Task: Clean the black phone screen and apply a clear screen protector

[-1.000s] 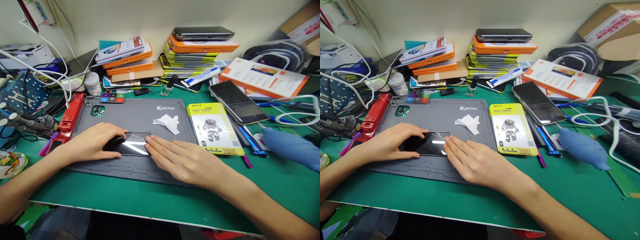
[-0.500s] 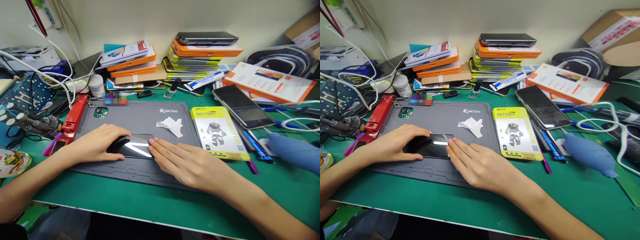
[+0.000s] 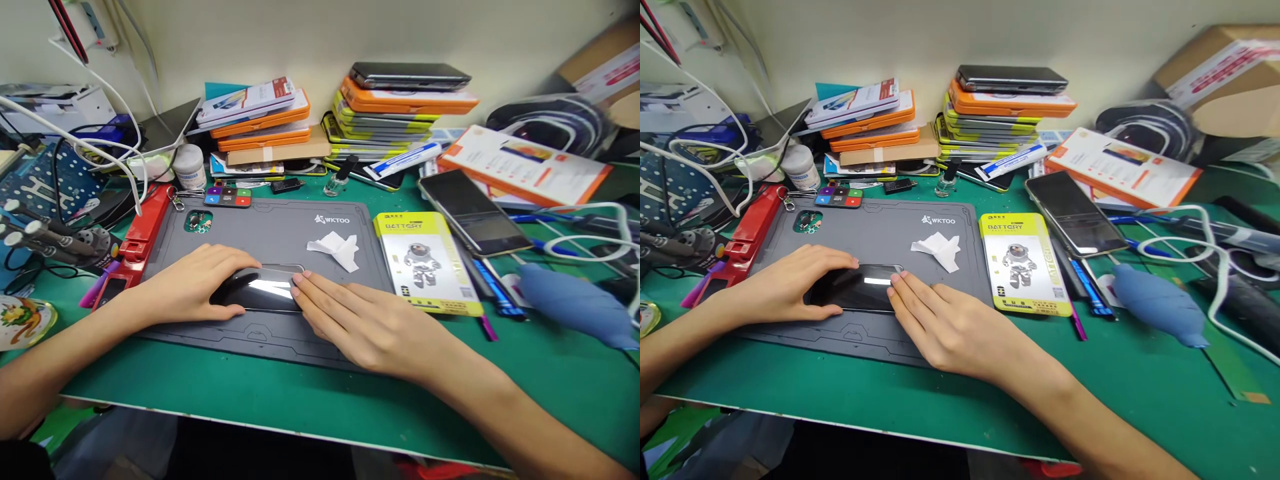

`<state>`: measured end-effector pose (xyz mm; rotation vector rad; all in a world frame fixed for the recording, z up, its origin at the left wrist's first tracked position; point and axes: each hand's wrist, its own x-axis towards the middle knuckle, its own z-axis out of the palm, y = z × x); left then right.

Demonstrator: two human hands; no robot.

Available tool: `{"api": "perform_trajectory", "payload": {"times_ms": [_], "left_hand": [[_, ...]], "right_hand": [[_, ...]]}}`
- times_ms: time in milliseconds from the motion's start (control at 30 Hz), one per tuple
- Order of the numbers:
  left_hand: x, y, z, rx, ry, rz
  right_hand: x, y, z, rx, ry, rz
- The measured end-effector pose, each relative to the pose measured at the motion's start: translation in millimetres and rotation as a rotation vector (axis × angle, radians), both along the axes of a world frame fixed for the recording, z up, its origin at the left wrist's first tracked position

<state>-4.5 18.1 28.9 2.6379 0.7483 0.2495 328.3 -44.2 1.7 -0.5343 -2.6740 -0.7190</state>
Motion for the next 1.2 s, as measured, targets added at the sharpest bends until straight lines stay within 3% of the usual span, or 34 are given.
{"api": "perform_trajectory", "payload": {"times_ms": [467, 833, 1200], "left_hand": [[1, -4, 3.1, -0.050, 0.011, 0.039], [1, -3, 0.9, -0.008, -0.010, 0.036], [3, -1, 4.0, -0.058, 0.016, 0.080]], "right_hand": [[4, 0, 7.2, -0.051, -0.003, -0.008], [3, 12, 2.8, -0.465, 0.268, -0.219], [4, 10, -0.5, -0.625, 0.336, -0.277]]}}
